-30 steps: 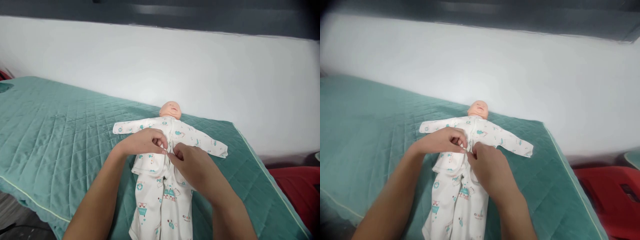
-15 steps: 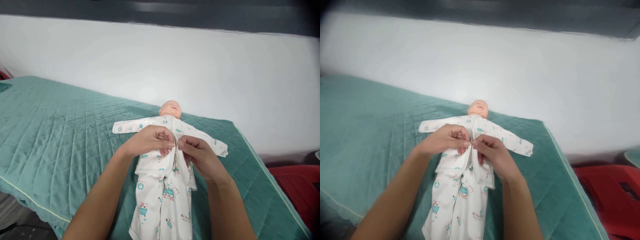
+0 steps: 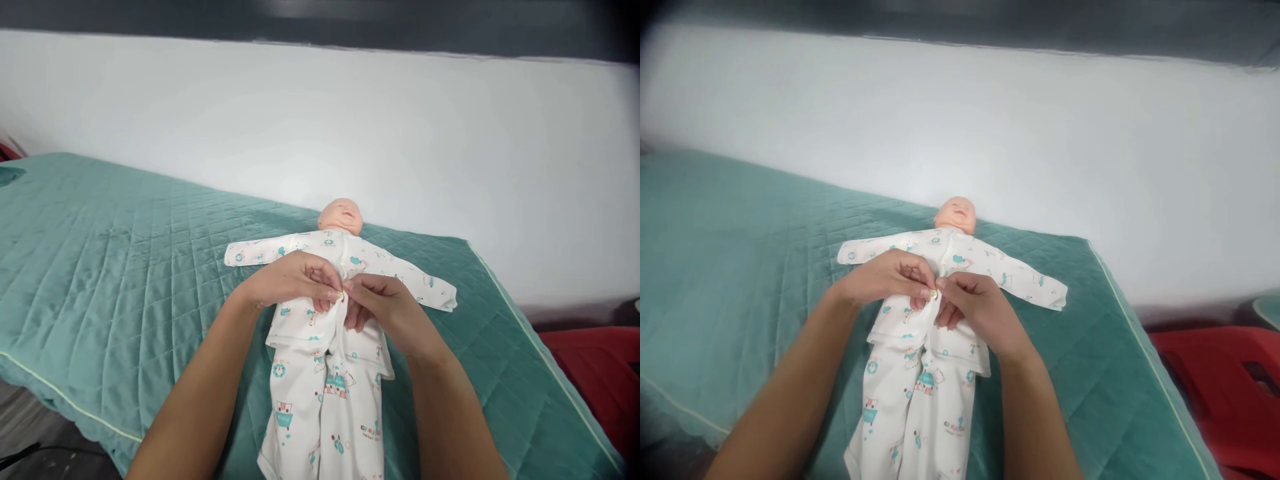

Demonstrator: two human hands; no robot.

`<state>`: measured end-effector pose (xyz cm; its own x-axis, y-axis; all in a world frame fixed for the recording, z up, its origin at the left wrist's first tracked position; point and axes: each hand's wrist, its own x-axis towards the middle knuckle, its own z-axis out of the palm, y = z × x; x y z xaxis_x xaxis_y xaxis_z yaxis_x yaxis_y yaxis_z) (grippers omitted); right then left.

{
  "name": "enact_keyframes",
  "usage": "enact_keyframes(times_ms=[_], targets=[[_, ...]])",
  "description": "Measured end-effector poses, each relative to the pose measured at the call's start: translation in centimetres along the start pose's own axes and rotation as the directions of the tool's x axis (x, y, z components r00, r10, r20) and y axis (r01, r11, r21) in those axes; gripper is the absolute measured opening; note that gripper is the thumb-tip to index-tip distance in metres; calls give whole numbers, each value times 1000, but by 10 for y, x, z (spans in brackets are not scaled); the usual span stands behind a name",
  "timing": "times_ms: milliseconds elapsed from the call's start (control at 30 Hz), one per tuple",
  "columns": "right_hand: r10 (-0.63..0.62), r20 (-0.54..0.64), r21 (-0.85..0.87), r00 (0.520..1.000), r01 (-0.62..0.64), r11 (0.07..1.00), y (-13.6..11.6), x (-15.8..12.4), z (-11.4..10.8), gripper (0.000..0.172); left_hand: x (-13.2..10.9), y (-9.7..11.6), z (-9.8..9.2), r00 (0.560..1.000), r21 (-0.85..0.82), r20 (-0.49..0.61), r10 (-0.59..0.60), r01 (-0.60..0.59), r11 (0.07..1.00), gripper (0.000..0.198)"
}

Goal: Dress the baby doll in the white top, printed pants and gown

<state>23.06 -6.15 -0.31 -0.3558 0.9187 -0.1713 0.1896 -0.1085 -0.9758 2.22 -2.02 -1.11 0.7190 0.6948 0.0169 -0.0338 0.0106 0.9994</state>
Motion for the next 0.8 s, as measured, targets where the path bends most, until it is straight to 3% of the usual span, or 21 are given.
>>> enact_keyframes(times_ms=[367,567,800], targets=[[0,-5,124,1000,0,992,7,3,-2,34,-1,7,3,996,105,-36,-80,83,991,7],[8,-13,129,1000,-6,992,7,3,-1,35,-3,12,5,993,182,-53,-109,117,976,16],[17,-11,105,1000,-16,994,8,3,0,37,-6,14,11,992,257,-87,-94,114,960,8]])
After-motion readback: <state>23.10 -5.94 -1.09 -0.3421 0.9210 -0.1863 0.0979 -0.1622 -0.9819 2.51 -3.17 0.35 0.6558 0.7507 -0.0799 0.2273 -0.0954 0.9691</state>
